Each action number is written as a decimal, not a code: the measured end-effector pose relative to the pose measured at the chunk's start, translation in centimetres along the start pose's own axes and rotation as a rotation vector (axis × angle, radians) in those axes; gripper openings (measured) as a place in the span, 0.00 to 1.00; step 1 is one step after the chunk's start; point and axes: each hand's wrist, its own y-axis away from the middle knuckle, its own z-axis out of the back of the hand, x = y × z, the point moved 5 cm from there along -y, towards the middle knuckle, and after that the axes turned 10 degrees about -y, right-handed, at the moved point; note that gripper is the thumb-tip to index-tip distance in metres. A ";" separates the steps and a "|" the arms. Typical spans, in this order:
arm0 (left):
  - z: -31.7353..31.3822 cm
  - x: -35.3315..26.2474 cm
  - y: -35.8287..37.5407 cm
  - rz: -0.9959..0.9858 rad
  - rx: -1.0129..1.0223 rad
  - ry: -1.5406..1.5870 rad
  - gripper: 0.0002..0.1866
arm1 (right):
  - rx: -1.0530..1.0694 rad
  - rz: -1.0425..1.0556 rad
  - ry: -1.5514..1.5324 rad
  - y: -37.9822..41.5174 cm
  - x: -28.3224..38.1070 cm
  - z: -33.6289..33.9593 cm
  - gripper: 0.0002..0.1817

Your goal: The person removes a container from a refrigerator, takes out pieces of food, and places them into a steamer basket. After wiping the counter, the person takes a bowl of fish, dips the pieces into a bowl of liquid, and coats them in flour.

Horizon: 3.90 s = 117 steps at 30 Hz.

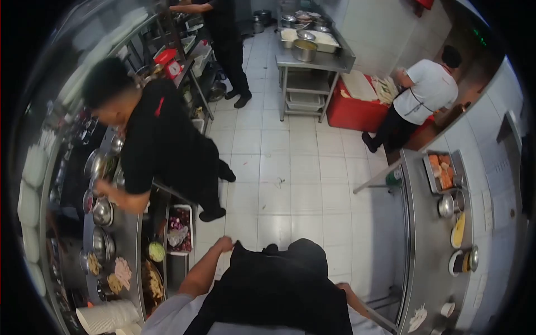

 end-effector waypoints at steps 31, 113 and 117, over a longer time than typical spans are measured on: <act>58.0 35.7 -48.7 0.343 -0.131 0.504 0.23 | -0.737 -0.044 0.235 -78.4 48.2 92.7 0.44; 181.9 43.3 -149.6 -1.013 -0.185 0.376 0.26 | -1.880 -0.708 -0.492 -135.2 74.1 167.9 0.21; 177.5 41.9 -154.9 -0.802 0.162 0.474 0.27 | -1.819 -0.854 -0.243 -133.7 70.2 167.1 0.22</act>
